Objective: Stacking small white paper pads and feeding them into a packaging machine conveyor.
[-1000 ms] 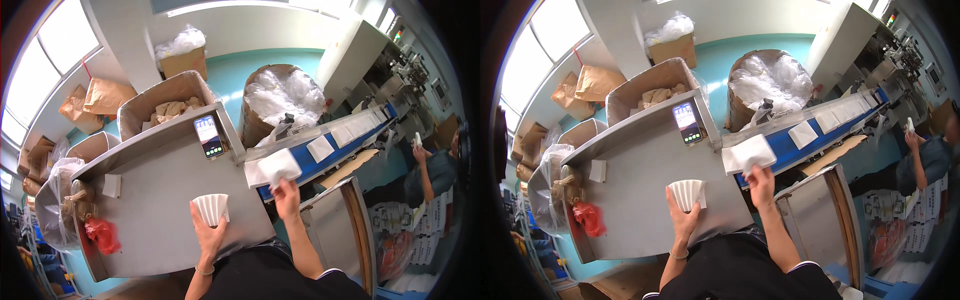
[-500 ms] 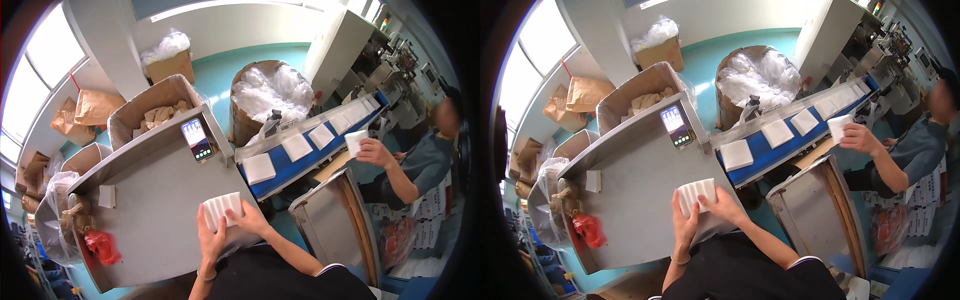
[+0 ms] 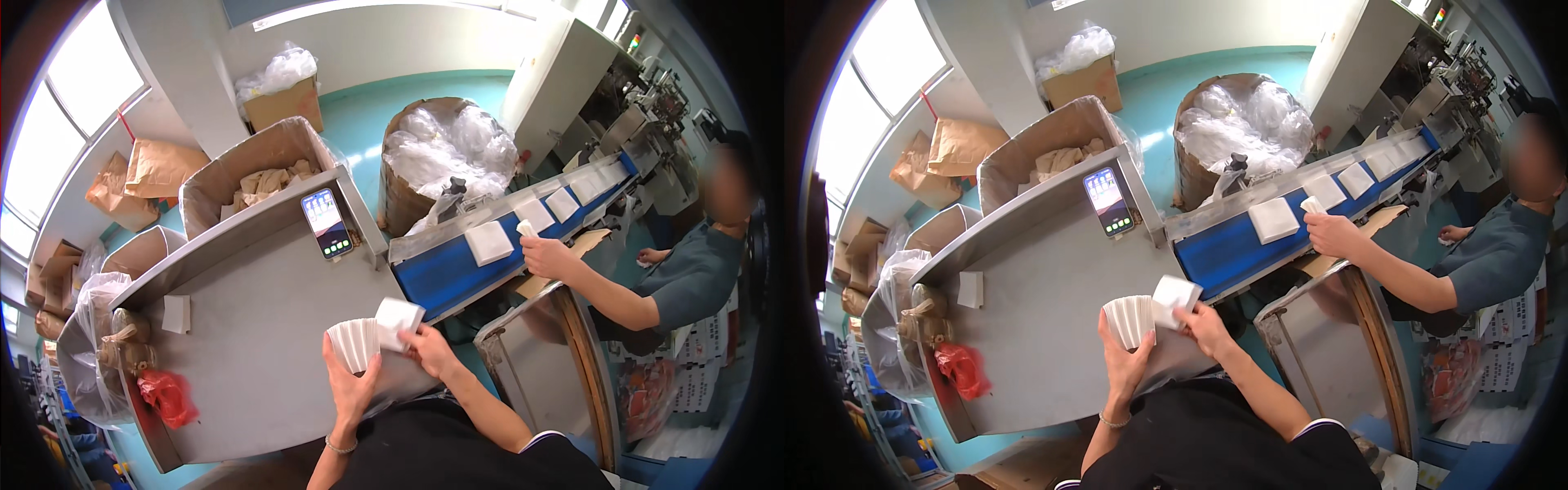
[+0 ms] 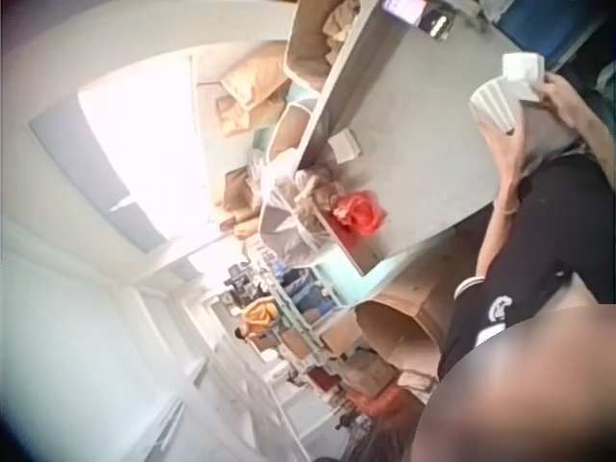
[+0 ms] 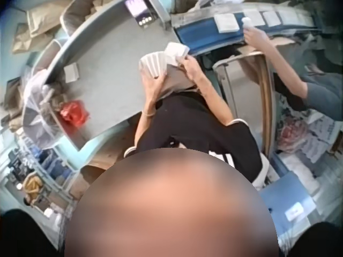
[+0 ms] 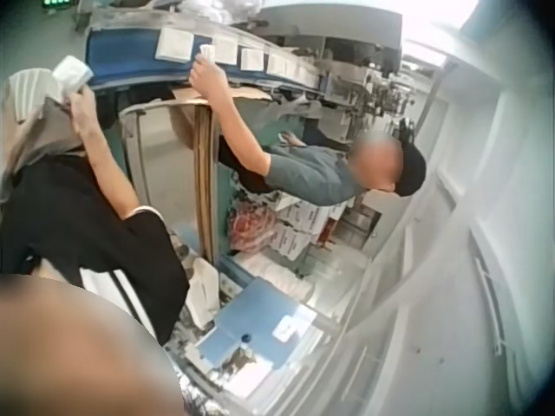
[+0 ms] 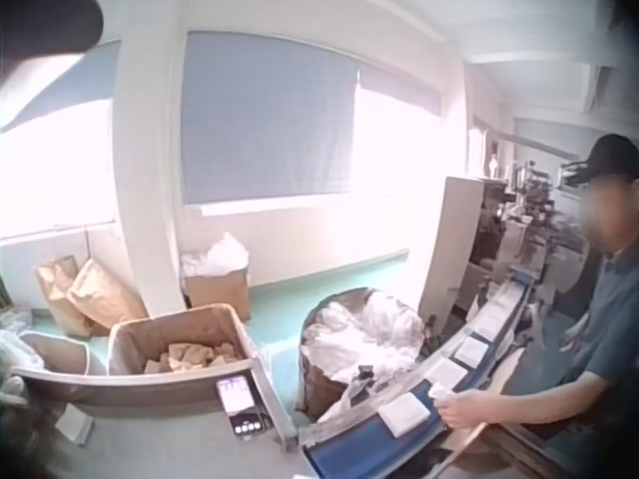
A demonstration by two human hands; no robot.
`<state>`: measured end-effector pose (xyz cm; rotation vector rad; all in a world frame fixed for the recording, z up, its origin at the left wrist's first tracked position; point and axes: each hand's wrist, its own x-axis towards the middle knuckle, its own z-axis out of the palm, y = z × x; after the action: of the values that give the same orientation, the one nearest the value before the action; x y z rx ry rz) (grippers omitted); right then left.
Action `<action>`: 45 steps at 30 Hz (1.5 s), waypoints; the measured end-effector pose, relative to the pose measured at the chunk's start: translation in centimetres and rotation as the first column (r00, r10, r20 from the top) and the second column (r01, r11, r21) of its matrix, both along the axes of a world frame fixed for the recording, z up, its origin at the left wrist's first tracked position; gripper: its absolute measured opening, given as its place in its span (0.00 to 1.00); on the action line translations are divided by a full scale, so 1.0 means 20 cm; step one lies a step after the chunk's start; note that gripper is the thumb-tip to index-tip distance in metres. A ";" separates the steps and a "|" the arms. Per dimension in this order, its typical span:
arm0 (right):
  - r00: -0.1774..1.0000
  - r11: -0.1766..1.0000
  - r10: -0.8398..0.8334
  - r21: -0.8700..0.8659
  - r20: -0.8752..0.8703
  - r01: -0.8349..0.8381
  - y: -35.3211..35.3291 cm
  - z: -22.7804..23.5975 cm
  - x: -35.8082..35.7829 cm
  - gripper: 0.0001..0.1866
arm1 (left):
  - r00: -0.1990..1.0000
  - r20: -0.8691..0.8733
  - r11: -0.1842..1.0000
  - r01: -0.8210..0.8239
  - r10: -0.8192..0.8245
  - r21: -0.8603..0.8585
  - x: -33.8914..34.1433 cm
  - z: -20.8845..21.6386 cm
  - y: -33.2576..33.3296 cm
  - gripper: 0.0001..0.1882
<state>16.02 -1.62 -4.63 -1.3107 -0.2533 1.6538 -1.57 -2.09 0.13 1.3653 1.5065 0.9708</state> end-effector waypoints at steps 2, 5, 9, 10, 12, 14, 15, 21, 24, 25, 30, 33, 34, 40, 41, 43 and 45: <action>0.991 0.992 -0.128 0.012 -0.035 0.128 0.05 -0.01 0.04 0.20 | 0.999 -0.030 1.000 0.014 -0.014 0.024 0.00 0.01 0.00 0.50; 0.986 0.995 0.098 -0.040 0.132 -0.094 0.06 -0.04 0.05 0.22 | 0.999 0.039 0.998 0.009 -0.007 -0.055 0.02 0.03 0.01 0.43; 0.729 0.899 0.120 0.237 0.673 -0.367 0.02 0.08 -0.16 0.24 | 0.975 0.221 0.994 0.040 -0.016 -0.105 0.03 -0.01 0.00 0.41; 0.728 0.902 0.115 0.237 0.675 -0.362 0.01 0.05 -0.16 0.24 | 0.972 0.236 0.993 0.034 -0.007 -0.109 0.04 0.00 0.00 0.43; 0.940 0.949 0.131 0.236 0.315 -0.211 0.03 0.01 -0.18 0.22 | 0.977 0.212 0.994 0.055 -0.033 -0.098 0.03 0.01 0.00 0.45; 0.941 0.945 0.277 0.124 0.195 -0.303 0.03 0.03 -0.11 0.21 | 0.981 0.186 0.994 0.066 -0.048 -0.089 0.01 0.01 0.00 0.47; 0.914 0.915 0.401 0.022 0.058 -0.402 0.02 0.04 -0.07 0.19 | 0.992 0.113 0.997 0.054 -0.047 -0.061 0.02 0.01 -0.01 0.49; 0.971 0.972 0.233 -0.040 0.054 -0.231 0.04 0.02 0.04 0.17 | 1.000 0.004 1.000 0.020 -0.020 -0.013 0.02 -0.04 0.00 0.49; 1.000 1.000 -0.001 0.024 0.014 0.000 0.07 0.01 0.05 0.15 | 0.999 0.030 0.998 0.025 -0.023 -0.062 0.01 -0.02 0.00 0.47; 0.999 0.999 -0.044 0.008 0.022 0.044 0.09 -0.03 0.05 0.15 | 0.999 0.037 0.996 0.025 -0.022 -0.090 0.01 -0.01 0.00 0.46; 0.949 0.945 -0.311 0.090 -0.042 0.314 0.11 -0.12 0.05 0.14 | 0.998 0.064 0.997 0.021 -0.016 -0.081 0.02 0.04 0.00 0.43; 1.000 1.000 0.014 -0.012 -0.009 -0.014 0.07 -0.02 0.04 0.20 | 0.982 0.190 0.991 0.044 -0.019 -0.128 0.01 -0.03 0.01 0.40; 0.985 0.983 0.174 -0.064 -0.001 -0.174 0.07 0.00 0.03 0.24 | 0.945 0.326 0.986 0.069 -0.016 -0.151 0.01 -0.08 0.01 0.40; 0.831 0.930 0.187 0.178 0.525 -0.322 0.01 0.05 -0.13 0.26 | 0.955 0.291 0.975 0.111 -0.052 -0.191 0.08 0.04 0.01 0.39; 0.930 0.953 0.156 0.198 0.332 -0.231 0.04 0.05 -0.14 0.25 | 0.956 0.289 0.976 0.103 -0.044 -0.191 0.08 0.05 0.01 0.39; 0.903 0.941 0.281 0.089 0.326 -0.325 0.04 0.08 -0.10 0.23 | 0.950 0.302 0.978 0.133 -0.080 -0.159 0.06 0.05 0.02 0.39; 0.820 0.870 0.473 -0.024 0.323 -0.493 0.03 0.05 -0.02 0.18 | 0.956 0.286 0.981 0.113 -0.064 -0.158 0.04 -0.02 0.02 0.40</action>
<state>15.63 -0.97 -3.70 -1.5528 -0.8924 1.8163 -0.75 -1.74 -0.17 1.1103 1.2731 0.9121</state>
